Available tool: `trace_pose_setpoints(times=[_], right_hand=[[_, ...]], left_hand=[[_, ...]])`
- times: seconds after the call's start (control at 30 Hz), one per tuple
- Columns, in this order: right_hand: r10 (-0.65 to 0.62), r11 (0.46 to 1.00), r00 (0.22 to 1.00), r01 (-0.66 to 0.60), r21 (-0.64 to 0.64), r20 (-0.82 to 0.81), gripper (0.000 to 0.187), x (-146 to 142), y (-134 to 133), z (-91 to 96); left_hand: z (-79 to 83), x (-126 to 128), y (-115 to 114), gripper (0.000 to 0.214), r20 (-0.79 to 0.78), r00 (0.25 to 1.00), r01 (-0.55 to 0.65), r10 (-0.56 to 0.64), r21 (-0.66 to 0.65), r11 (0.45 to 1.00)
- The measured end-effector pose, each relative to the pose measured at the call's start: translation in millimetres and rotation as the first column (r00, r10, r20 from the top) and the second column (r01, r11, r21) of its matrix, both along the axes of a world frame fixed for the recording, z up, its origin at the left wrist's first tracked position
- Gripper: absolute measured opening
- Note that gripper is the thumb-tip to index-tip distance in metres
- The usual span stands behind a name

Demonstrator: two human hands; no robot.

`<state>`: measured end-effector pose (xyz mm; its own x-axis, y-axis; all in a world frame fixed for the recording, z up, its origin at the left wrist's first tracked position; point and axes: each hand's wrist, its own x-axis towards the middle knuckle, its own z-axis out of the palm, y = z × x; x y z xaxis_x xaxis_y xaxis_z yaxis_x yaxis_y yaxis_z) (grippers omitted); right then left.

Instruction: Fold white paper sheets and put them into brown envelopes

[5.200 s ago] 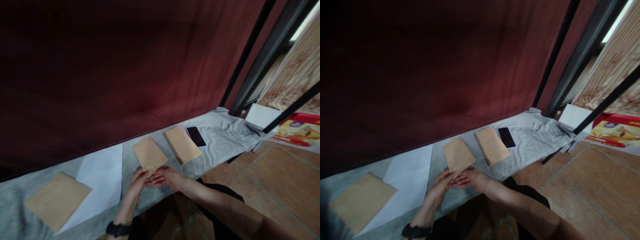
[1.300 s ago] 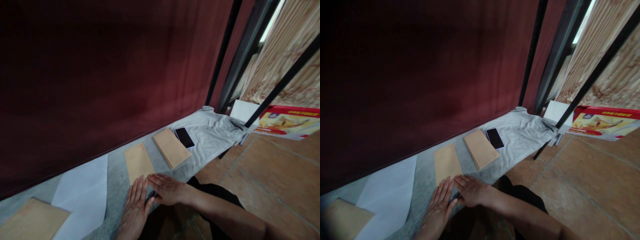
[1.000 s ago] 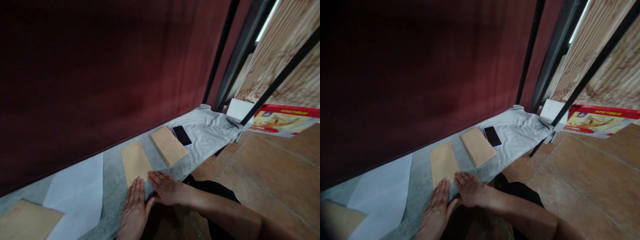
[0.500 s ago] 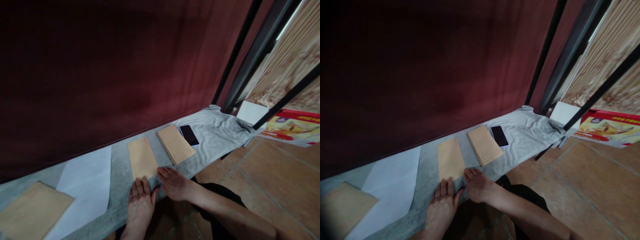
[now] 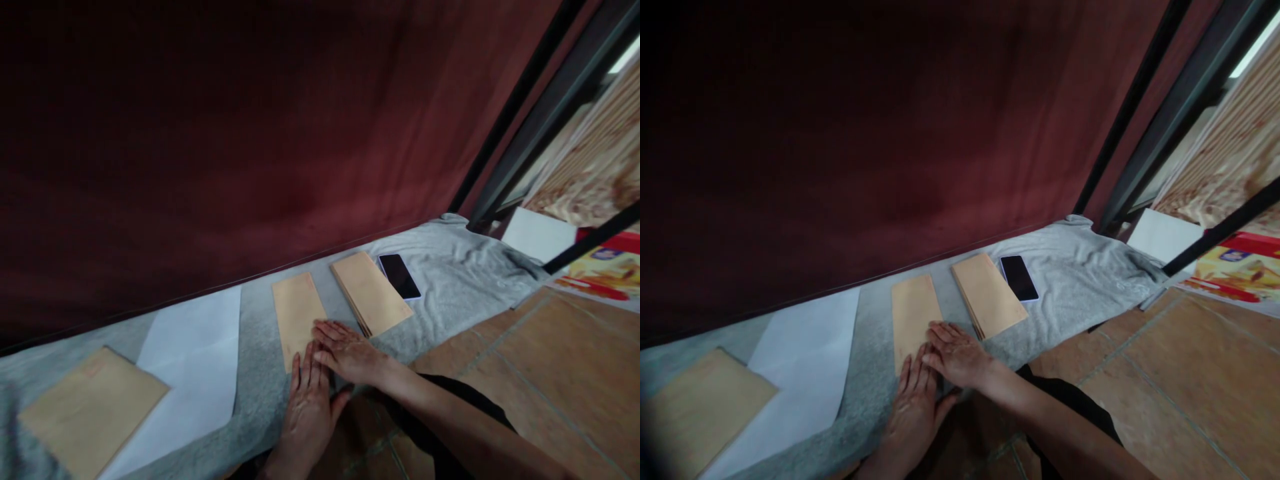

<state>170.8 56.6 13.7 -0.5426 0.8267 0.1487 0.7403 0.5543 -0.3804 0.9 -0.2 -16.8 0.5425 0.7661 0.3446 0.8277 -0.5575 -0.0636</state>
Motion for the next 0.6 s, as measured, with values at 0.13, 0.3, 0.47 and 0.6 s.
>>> trace_pose_setpoints(times=[0.13,0.3,0.47,0.6], right_hand=[[-0.034,0.998,0.999,0.032,0.061,0.02,0.058,-8.6,18.3,-12.4],[-0.105,0.984,0.994,0.1,0.15,0.022,0.059,-18.1,38.3,-21.5],[-0.215,0.964,0.975,0.201,0.173,0.064,0.058,-29.1,56.3,-26.2],[-0.284,0.944,0.955,0.262,0.198,0.09,0.059,-38.0,69.0,-28.3]], left_hand=[[1.0,4.4,-2.7,0.075,-0.039,0.999,-0.019,0.019,0.002,1.0],[11.0,15.2,-6.2,0.072,-0.032,0.993,-0.113,0.111,-0.083,0.99],[16.3,23.2,-9.6,0.069,-0.051,0.986,-0.166,0.161,-0.131,0.977],[15.3,23.8,-10.2,0.074,-0.044,0.985,-0.169,0.165,-0.133,0.977]])
